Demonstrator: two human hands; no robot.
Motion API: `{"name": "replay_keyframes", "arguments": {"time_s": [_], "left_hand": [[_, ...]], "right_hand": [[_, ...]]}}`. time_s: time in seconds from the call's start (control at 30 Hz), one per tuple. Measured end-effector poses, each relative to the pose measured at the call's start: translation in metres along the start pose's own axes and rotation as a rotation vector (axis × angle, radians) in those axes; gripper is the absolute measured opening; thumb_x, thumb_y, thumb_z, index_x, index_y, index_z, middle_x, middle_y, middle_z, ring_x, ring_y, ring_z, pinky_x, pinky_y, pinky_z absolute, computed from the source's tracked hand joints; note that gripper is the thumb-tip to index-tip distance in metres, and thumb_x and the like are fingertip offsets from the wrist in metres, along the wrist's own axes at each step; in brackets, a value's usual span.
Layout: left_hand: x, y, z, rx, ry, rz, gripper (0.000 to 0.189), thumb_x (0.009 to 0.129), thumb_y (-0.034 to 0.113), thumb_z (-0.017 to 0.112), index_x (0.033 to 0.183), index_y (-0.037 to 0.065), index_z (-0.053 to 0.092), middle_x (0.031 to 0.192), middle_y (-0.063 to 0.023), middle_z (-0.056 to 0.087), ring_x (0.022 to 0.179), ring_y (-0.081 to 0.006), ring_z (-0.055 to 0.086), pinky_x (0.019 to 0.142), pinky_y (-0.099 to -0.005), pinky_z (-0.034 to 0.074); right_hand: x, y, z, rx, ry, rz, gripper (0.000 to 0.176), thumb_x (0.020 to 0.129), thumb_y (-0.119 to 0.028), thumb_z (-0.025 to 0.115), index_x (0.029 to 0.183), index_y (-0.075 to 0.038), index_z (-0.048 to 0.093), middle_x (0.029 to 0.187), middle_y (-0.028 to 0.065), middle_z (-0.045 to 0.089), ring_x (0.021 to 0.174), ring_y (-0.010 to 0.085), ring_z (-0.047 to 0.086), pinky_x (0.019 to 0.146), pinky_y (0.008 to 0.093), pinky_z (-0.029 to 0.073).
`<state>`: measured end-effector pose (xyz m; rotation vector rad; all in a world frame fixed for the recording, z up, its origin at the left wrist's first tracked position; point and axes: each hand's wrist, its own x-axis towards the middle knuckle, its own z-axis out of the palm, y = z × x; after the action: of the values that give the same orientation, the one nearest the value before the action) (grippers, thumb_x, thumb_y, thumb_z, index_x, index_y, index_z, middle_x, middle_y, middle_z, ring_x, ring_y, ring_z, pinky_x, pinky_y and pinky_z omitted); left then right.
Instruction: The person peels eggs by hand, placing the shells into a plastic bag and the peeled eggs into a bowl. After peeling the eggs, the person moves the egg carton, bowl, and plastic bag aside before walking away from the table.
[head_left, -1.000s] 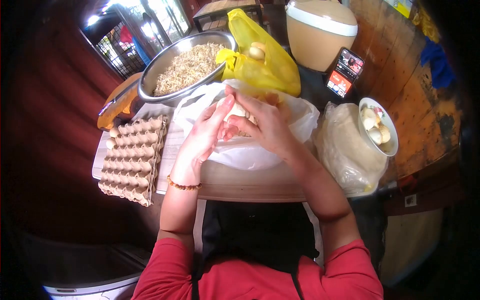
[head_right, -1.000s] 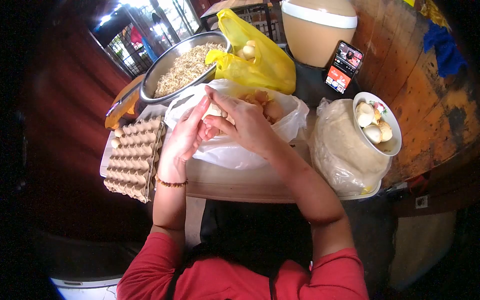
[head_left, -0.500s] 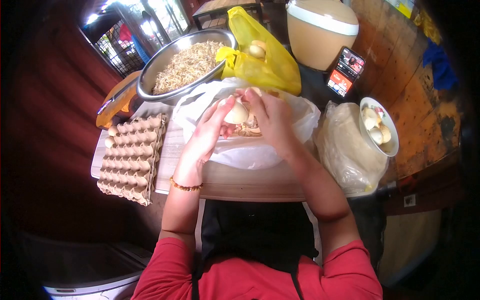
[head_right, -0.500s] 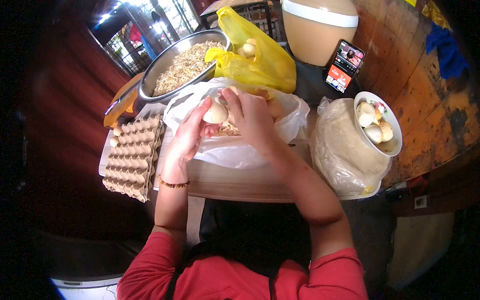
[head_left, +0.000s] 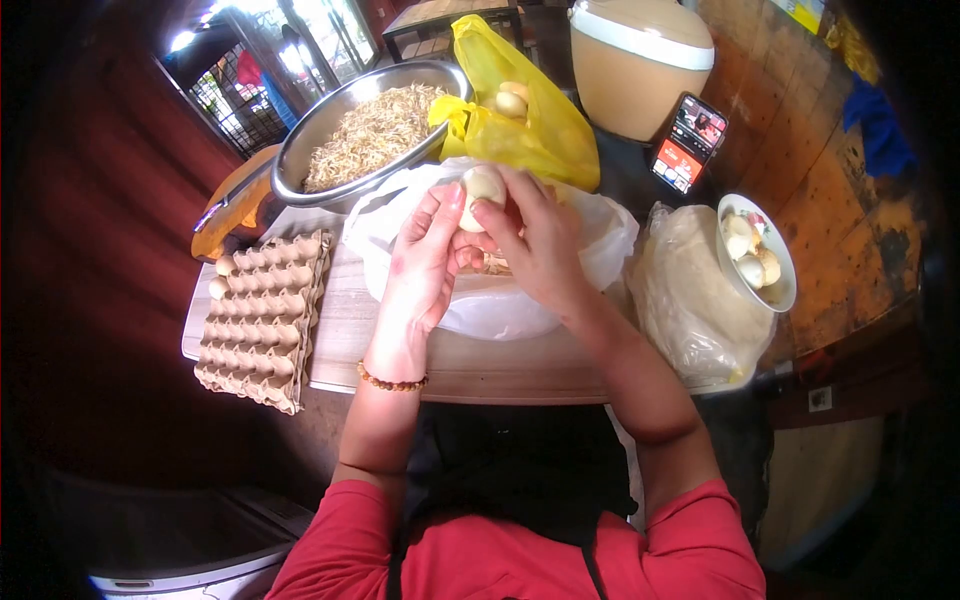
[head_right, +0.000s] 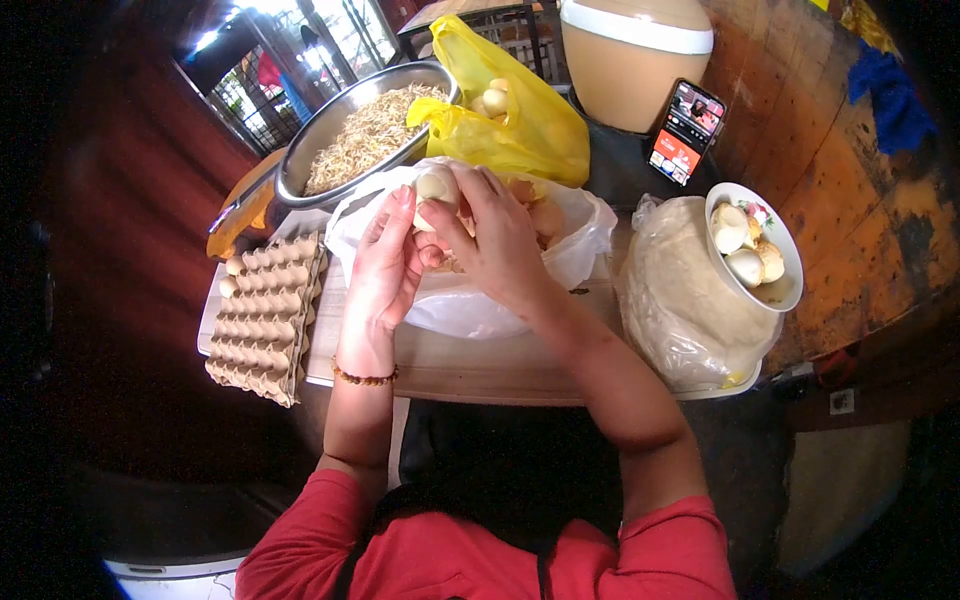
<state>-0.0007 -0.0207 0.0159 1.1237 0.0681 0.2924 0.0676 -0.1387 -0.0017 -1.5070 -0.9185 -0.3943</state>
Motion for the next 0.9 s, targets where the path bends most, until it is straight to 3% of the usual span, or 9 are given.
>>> {"name": "replay_keyframes", "arguments": {"time_s": [0.33, 0.43, 0.5, 0.6, 0.67, 0.73, 0.8, 0.9], "left_hand": [[-0.002, -0.007, -0.004, 0.0, -0.034, 0.039, 0.029, 0.097, 0.032, 0.052, 0.103, 0.004, 0.057, 0.085, -0.0052, 0.065, 0.065, -0.0091, 0.06, 0.055, -0.0192, 0.047], [-0.002, -0.008, -0.007, -0.009, -0.051, 0.014, 0.033, 0.097, 0.034, 0.051, 0.106, 0.002, 0.058, 0.086, -0.0053, 0.065, 0.066, -0.0091, 0.06, 0.056, -0.0192, 0.047], [-0.002, -0.008, -0.007, -0.01, -0.064, 0.006, 0.035, 0.097, 0.035, 0.051, 0.107, 0.002, 0.058, 0.088, -0.0054, 0.065, 0.068, -0.0092, 0.061, 0.056, -0.0191, 0.047], [-0.004, -0.01, -0.003, -0.022, -0.024, -0.047, 0.03, 0.095, 0.028, 0.056, 0.109, 0.001, 0.058, 0.091, -0.0062, 0.065, 0.07, -0.0098, 0.061, 0.057, -0.0195, 0.047], [-0.004, -0.014, -0.003, 0.163, -0.035, 0.056, 0.028, 0.091, 0.017, 0.063, 0.112, 0.0, 0.057, 0.094, -0.0075, 0.066, 0.075, -0.0113, 0.063, 0.06, -0.0205, 0.049], [-0.006, -0.012, -0.006, 0.154, -0.014, 0.08, 0.028, 0.088, 0.013, 0.065, 0.112, 0.0, 0.057, 0.095, -0.008, 0.066, 0.076, -0.0121, 0.063, 0.061, -0.0211, 0.049], [-0.006, -0.013, -0.007, 0.13, -0.029, 0.082, 0.03, 0.086, 0.01, 0.066, 0.113, -0.001, 0.057, 0.096, -0.0086, 0.066, 0.077, -0.0129, 0.064, 0.062, -0.0216, 0.05], [-0.004, -0.012, -0.015, 0.187, -0.034, 0.105, 0.027, 0.09, 0.012, 0.062, 0.114, -0.001, 0.056, 0.098, -0.01, 0.067, 0.076, -0.0147, 0.066, 0.062, -0.0217, 0.052]], "right_hand": [[-0.004, 0.003, 0.006, -0.057, 0.095, -0.057, 0.028, 0.095, -0.02, 0.047, 0.107, 0.004, 0.056, 0.096, 0.025, 0.059, 0.087, 0.0413, 0.058, 0.073, 0.0435, 0.046], [-0.004, 0.004, 0.004, -0.008, 0.074, 0.072, 0.024, 0.096, -0.018, 0.046, 0.101, 0.004, 0.057, 0.091, 0.0246, 0.061, 0.087, 0.0413, 0.058, 0.072, 0.0444, 0.045], [-0.004, 0.009, 0.004, -0.063, 0.111, 0.05, 0.022, 0.098, -0.016, 0.045, 0.099, 0.002, 0.057, 0.08, 0.0171, 0.06, 0.072, 0.0291, 0.059, 0.066, 0.034, 0.045], [-0.003, 0.014, 0.005, -0.091, 0.14, 0.062, 0.02, 0.097, -0.016, 0.046, 0.096, 0.002, 0.056, 0.08, 0.0174, 0.06, 0.071, 0.0285, 0.058, 0.065, 0.0336, 0.045], [-0.003, 0.017, 0.005, -0.076, 0.145, 0.056, 0.02, 0.097, -0.016, 0.046, 0.097, 0.001, 0.057, 0.08, 0.0169, 0.06, 0.072, 0.0279, 0.059, 0.066, 0.0339, 0.045], [-0.001, 0.014, 0.006, -0.06, 0.147, 0.046, 0.021, 0.097, -0.017, 0.046, 0.098, 0.0, 0.058, 0.081, 0.0165, 0.061, 0.073, 0.0274, 0.06, 0.067, 0.0342, 0.045], [0.001, 0.008, 0.003, 0.105, 0.114, 0.043, 0.024, 0.096, -0.021, 0.048, 0.096, 0.001, 0.057, 0.083, 0.0214, 0.063, 0.077, 0.0397, 0.06, 0.067, 0.0428, 0.046], [0.0, 0.017, 0.005, 0.15, 0.059, 0.06, 0.025, 0.096, -0.024, 0.048, 0.093, -0.001, 0.057, 0.083, 0.0227, 0.062, 0.077, 0.04, 0.061, 0.065, 0.0441, 0.047]]}}
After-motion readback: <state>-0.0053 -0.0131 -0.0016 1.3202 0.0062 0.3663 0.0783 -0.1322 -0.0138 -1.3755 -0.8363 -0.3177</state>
